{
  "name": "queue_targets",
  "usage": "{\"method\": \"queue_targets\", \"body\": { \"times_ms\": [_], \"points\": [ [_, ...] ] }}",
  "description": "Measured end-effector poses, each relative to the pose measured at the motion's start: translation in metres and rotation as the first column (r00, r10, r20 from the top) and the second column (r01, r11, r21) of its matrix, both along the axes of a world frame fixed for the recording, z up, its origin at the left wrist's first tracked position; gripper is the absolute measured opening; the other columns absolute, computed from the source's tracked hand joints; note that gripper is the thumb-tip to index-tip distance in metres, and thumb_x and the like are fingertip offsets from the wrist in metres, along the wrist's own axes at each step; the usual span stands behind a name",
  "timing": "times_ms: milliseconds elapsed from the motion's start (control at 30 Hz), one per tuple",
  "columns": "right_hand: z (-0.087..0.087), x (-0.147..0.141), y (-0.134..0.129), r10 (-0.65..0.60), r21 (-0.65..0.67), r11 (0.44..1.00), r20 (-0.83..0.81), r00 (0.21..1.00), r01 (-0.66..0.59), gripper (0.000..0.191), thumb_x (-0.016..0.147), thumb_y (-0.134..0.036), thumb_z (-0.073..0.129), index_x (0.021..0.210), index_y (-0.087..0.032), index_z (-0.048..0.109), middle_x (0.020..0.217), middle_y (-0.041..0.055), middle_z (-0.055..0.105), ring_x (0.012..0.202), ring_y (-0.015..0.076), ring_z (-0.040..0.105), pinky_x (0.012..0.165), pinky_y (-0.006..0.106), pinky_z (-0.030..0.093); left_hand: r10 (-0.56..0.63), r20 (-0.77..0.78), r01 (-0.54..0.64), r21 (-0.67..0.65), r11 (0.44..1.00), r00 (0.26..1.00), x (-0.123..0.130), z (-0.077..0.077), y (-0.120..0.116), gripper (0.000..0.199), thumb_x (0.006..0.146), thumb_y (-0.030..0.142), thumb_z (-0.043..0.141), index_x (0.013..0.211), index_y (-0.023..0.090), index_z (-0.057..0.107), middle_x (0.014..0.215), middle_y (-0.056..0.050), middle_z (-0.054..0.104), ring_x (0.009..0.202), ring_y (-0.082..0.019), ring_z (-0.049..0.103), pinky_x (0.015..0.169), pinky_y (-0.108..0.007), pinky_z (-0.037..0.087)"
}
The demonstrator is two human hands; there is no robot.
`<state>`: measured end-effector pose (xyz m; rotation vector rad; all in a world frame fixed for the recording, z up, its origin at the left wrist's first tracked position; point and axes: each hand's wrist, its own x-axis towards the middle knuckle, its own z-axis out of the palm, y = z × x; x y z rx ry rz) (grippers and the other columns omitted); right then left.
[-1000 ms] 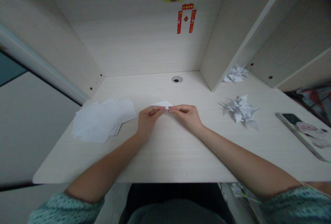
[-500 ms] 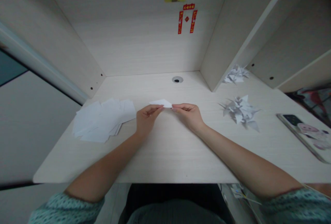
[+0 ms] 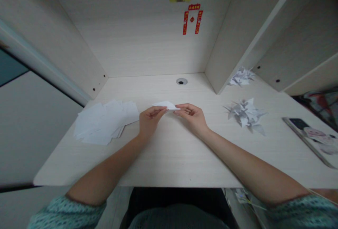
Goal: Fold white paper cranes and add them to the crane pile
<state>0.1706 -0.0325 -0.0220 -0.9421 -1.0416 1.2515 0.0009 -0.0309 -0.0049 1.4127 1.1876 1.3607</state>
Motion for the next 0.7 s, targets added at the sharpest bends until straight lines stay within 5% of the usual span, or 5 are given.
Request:
{"method": "queue_targets", "body": {
  "times_ms": [700],
  "points": [
    [-0.002,-0.0056,-0.0015,0.01,-0.073,0.997,-0.101,0.995,-0.017,0.02,0.056,-0.027,0.083,0.073,-0.021,0.074,0.068,0.0012,0.073,0.062,0.0121,0.065,0.069,0.028,0.052,-0.014,0.064,0.018,-0.062,0.998,0.998,0.004,0.0,-0.0048,0.019,0.068,0.032,0.074,0.082,0.019,0.075,0.084,-0.005,0.075,0.08,-0.018,0.069,0.08,-0.032,0.055]
  ]
}}
